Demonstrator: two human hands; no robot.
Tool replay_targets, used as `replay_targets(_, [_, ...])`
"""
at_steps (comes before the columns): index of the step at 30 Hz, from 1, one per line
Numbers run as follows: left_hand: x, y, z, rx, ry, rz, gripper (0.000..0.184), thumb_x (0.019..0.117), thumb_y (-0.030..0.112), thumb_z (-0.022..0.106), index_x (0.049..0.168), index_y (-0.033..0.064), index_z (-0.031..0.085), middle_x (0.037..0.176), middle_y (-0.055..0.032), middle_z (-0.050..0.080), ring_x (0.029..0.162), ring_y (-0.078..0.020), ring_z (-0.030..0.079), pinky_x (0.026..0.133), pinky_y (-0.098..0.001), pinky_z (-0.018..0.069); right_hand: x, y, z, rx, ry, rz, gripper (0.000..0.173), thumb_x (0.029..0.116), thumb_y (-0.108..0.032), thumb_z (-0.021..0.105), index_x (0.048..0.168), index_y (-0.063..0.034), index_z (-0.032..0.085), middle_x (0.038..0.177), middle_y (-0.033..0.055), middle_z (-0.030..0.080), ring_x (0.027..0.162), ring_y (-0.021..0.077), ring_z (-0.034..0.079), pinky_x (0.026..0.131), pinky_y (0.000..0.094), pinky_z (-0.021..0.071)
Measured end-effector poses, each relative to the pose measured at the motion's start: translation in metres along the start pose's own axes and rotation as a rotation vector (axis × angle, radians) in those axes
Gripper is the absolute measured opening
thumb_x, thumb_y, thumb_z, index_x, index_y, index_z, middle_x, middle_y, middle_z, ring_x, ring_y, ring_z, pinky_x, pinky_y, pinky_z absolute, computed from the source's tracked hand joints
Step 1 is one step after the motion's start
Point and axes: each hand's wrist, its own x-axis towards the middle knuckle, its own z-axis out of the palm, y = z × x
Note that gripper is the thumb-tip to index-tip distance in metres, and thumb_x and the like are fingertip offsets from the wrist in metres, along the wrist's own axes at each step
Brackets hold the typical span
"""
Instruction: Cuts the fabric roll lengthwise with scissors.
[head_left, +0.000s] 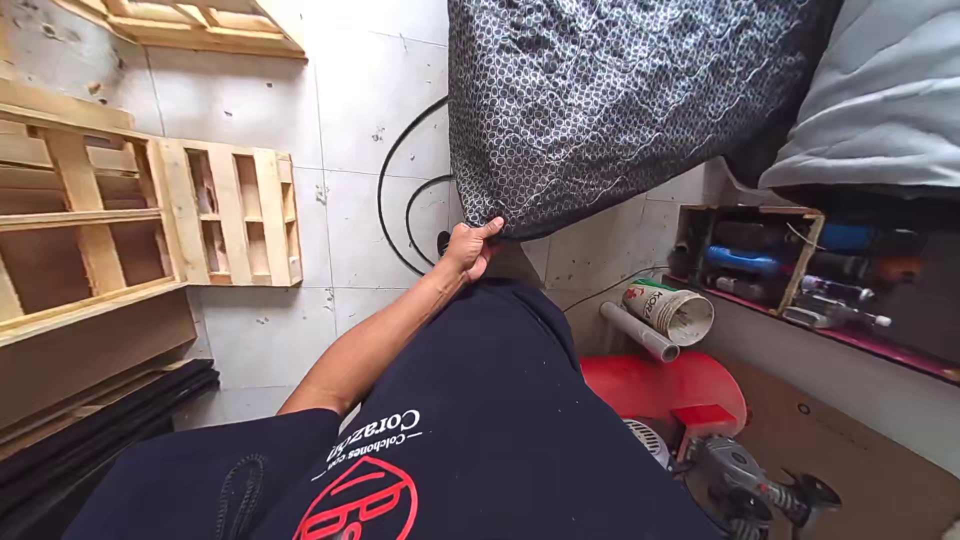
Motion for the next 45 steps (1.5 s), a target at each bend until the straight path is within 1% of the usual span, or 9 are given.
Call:
replay_targets(2, [-0.002,-0.001,0.0,-0.007,0.004,0.003,0.033,0.0991,0.004,0.064,0.129,0.0014,0.051,0.11,-0.014,0.069,0.096,-0.025,0.072,0.085,-0.0426,0.0618,0.062,0.077,0.004,-0.235,0.107,-0.251,0.025,0.1022,-0.011,0.055,0.11,0.0074,0.071,0.11,0.0274,0.07,0.107,0.0387,0.067,0.097,0.0565,0.0482])
replay_targets(5, [-0.002,-0.002,0.001,-0.017,-0.003,0.017,0.037,0.0982,0.004,0.065,0.132,0.0015,0.049,0.113,-0.015,0.068,0.098,-0.026,0.071,0.086,-0.0437,0.0615,0.081,0.127,-0.022,-0.234,0.255,-0.53,0.019,0.0982,-0.021,0.065,0.096,-0.0072,0.078,0.079,0.0076,0.075,0.071,0.0232,0.073,0.072,0.0514,0.0608])
replay_targets(9, [-0.008,-0.004,0.0,-0.033,-0.014,0.032,0.039,0.097,0.005,0.068,0.132,0.0028,0.05,0.112,-0.0141,0.069,0.096,-0.025,0.072,0.085,-0.0419,0.0623,0.044,0.125,-0.065,0.368,0.337,-1.031,0.011,0.091,-0.018,0.075,0.095,-0.0092,0.079,0.081,-0.0009,0.076,0.059,0.0077,0.067,0.054,0.0268,0.0595])
replay_targets(13, [-0.015,-0.008,0.001,-0.133,-0.054,0.052,0.037,0.0974,0.006,0.067,0.131,0.0055,0.05,0.111,-0.013,0.068,0.096,-0.0242,0.071,0.086,-0.0416,0.0613,0.049,0.089,-0.078,1.115,-0.017,-1.419,0.018,0.0996,-0.04,0.064,0.096,-0.0255,0.075,0.1,-0.0043,0.071,0.084,0.0108,0.067,0.073,0.029,0.0585])
replay_targets(22, [-0.012,-0.002,0.001,-0.463,-0.132,0.111,0.024,0.1028,0.003,0.048,0.127,0.0066,0.051,0.118,-0.0153,0.064,0.11,-0.0281,0.066,0.098,-0.0472,0.055,0.04,0.001,0.017,1.38,-0.658,-0.75,0.029,0.1105,-0.021,0.039,0.129,-0.0082,0.057,0.084,0.0006,0.064,0.069,0.0106,0.065,0.062,0.0269,0.0594])
replay_targets(28, [-0.017,0.014,0.003,-0.508,-0.255,0.043,0.039,0.107,0.043,0.046,0.133,0.0149,0.053,0.126,-0.0123,0.065,0.115,-0.0284,0.066,0.096,-0.0474,0.0568,0.021,-0.035,0.005,0.679,-0.664,-1.069,0.056,0.1025,-0.01,0.058,0.148,0.012,0.035,0.109,0.0127,0.072,0.078,0.0134,0.069,0.069,0.0284,0.0596])
replay_targets(35, [-0.015,0.019,-0.022,-0.33,-0.127,0.036,0.019,0.1055,0.015,0.05,0.123,0.0096,0.055,0.114,-0.0134,0.068,0.103,-0.0262,0.07,0.091,-0.0432,0.0592,0.01,-0.02,-0.02,-0.236,-0.463,-1.413,0.042,0.0982,-0.036,0.065,0.126,-0.0049,0.073,0.116,0.009,0.074,0.11,0.0152,0.064,0.1,0.0357,0.0461])
replay_targets(39, [-0.02,0.016,-0.034,-0.213,0.021,0.013,0.024,0.1013,0.005,0.058,0.125,0.0038,0.054,0.11,-0.0153,0.07,0.097,-0.0259,0.072,0.087,-0.0407,0.0621,0.022,-0.004,-0.038,-0.07,-0.604,-1.214,0.051,0.0909,-0.023,0.076,0.136,-0.0016,0.064,0.102,0.0029,0.074,0.082,0.0014,0.063,0.073,0.0189,0.0529])
replay_targets(45, [-0.03,0.016,-0.029,-0.147,0.049,0.081,0.028,0.0984,0.0,0.062,0.125,0.0022,0.054,0.108,-0.0168,0.07,0.095,-0.0284,0.073,0.085,-0.0443,0.0631,0.072,0.022,-0.01,0.5,-0.533,-0.888,0.069,0.0916,0.0,0.068,0.154,0.0009,0.038,0.127,0.0125,0.066,0.088,0.0196,0.071,0.072,0.0348,0.063])
